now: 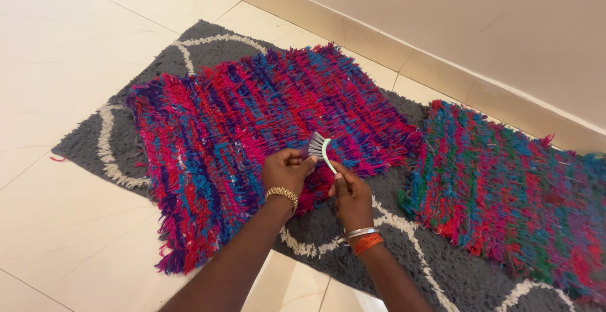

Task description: The person cleans a colorful textured rug by hand using a small brush to scrub the surface and edges while holding the rug steady on the floor.

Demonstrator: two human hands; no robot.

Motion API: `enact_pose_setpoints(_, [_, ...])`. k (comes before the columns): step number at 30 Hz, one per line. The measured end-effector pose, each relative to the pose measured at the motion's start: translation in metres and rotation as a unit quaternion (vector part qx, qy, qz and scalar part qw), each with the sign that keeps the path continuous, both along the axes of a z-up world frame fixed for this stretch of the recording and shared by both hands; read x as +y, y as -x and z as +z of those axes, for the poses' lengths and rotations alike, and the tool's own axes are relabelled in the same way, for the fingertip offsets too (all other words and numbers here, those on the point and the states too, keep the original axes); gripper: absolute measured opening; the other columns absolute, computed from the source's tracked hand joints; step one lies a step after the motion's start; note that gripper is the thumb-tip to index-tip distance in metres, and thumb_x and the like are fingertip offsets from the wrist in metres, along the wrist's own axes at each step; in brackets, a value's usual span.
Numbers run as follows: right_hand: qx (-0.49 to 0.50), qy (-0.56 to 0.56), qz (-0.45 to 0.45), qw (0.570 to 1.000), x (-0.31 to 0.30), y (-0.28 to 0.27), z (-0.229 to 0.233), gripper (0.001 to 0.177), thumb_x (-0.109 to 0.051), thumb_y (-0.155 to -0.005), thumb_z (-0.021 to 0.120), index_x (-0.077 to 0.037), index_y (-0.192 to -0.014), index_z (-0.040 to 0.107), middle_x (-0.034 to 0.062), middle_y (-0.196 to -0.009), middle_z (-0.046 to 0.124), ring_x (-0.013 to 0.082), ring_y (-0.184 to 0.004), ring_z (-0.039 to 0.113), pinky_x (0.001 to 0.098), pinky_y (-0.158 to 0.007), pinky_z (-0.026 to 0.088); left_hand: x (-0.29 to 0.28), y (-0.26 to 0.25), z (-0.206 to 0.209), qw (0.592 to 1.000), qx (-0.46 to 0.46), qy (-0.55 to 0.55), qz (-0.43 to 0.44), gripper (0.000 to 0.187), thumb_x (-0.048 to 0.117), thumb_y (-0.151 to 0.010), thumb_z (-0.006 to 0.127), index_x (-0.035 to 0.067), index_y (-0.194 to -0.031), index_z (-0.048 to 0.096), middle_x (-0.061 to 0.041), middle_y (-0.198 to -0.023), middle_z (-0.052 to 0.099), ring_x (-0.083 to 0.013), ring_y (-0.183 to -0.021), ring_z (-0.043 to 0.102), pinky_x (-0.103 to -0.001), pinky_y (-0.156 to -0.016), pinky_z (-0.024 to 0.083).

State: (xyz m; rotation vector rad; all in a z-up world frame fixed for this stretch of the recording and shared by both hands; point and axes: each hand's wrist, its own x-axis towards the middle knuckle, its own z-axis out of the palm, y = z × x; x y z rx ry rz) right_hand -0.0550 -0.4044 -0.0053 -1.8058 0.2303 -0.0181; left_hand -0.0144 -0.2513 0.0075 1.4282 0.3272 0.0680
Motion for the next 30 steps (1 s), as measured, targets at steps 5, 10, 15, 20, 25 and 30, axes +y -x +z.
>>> enact_pose_setpoints(5, [0.026, -0.051, -0.077, 0.995, -0.011, -0.008, -0.001, 0.035, -0.024, -0.103, 0.057, -0.017, -0.134, 0.071, -0.0044, -0.067, 0.056, 0.0044, -0.048, 0.042, 0.0248, -0.041, 0.032, 0.008, -0.003, -0.013, 0.997, 0.007, -0.078, 0.011, 0.012, 0.008, -0.088, 0.076, -0.002, -0.095, 0.077, -0.008, -0.078, 0.076, -0.0120, -0.066, 0.074, -0.027, -0.063, 0.059])
enact_pose_setpoints(10, [-0.012, -0.029, -0.065, 0.997, -0.045, -0.017, 0.009, 0.035, -0.026, -0.103, 0.058, -0.019, -0.134, 0.072, -0.0062, -0.067, 0.051, 0.0035, -0.053, 0.039, 0.0261, -0.046, 0.032, 0.039, -0.016, -0.035, 0.996, 0.060, 0.052, -0.028, 0.016, 0.008, -0.091, 0.071, -0.001, -0.103, 0.076, -0.009, -0.085, 0.076, -0.0128, -0.070, 0.071, -0.026, -0.066, 0.059])
enact_pose_setpoints(15, [-0.120, 0.077, 0.118, 0.983, -0.026, -0.004, -0.004, 0.033, -0.024, -0.103, 0.061, -0.011, -0.132, 0.073, -0.0047, -0.075, 0.063, 0.0044, -0.067, 0.053, 0.0259, -0.062, 0.046, 0.026, -0.033, -0.049, 0.980, 0.059, 0.176, -0.071, 0.027, 0.023, -0.097, 0.065, -0.002, -0.101, 0.074, -0.007, -0.091, 0.075, -0.0117, -0.071, 0.071, -0.024, -0.068, 0.062])
enact_pose_setpoints(20, [-0.098, 0.132, 0.089, 0.982, -0.016, 0.003, 0.015, 0.034, -0.023, -0.101, 0.061, -0.012, -0.131, 0.073, -0.0006, -0.076, 0.068, 0.0062, -0.068, 0.056, 0.0272, -0.065, 0.050, 0.022, -0.025, -0.035, 0.995, -0.004, 0.072, -0.066, 0.027, 0.023, -0.093, 0.076, -0.003, -0.096, 0.077, -0.006, -0.078, 0.073, -0.0103, -0.066, 0.065, -0.024, -0.061, 0.055])
enact_pose_setpoints(25, [-0.227, 0.221, 0.106, 0.943, -0.022, 0.005, 0.009, 0.031, -0.023, -0.102, 0.061, -0.010, -0.127, 0.074, -0.0031, -0.100, 0.077, 0.0047, -0.084, 0.066, 0.0275, -0.073, 0.054, 0.020, -0.015, -0.021, 0.997, 0.011, -0.069, -0.015, 0.014, 0.014, -0.088, 0.078, 0.000, -0.088, 0.076, -0.004, -0.070, 0.072, -0.0098, -0.059, 0.067, -0.027, -0.056, 0.053])
enact_pose_setpoints(30, [-0.110, 0.064, -0.045, 0.991, -0.064, -0.024, -0.005, 0.032, -0.026, -0.104, 0.062, -0.012, -0.131, 0.075, -0.0041, -0.077, 0.059, 0.0056, -0.066, 0.048, 0.0274, -0.058, 0.042, 0.030, -0.010, -0.035, 0.999, 0.045, 0.006, 0.023, 0.009, 0.011, -0.091, 0.074, 0.002, -0.089, 0.076, -0.003, -0.073, 0.075, -0.0087, -0.059, 0.065, -0.027, -0.058, 0.054])
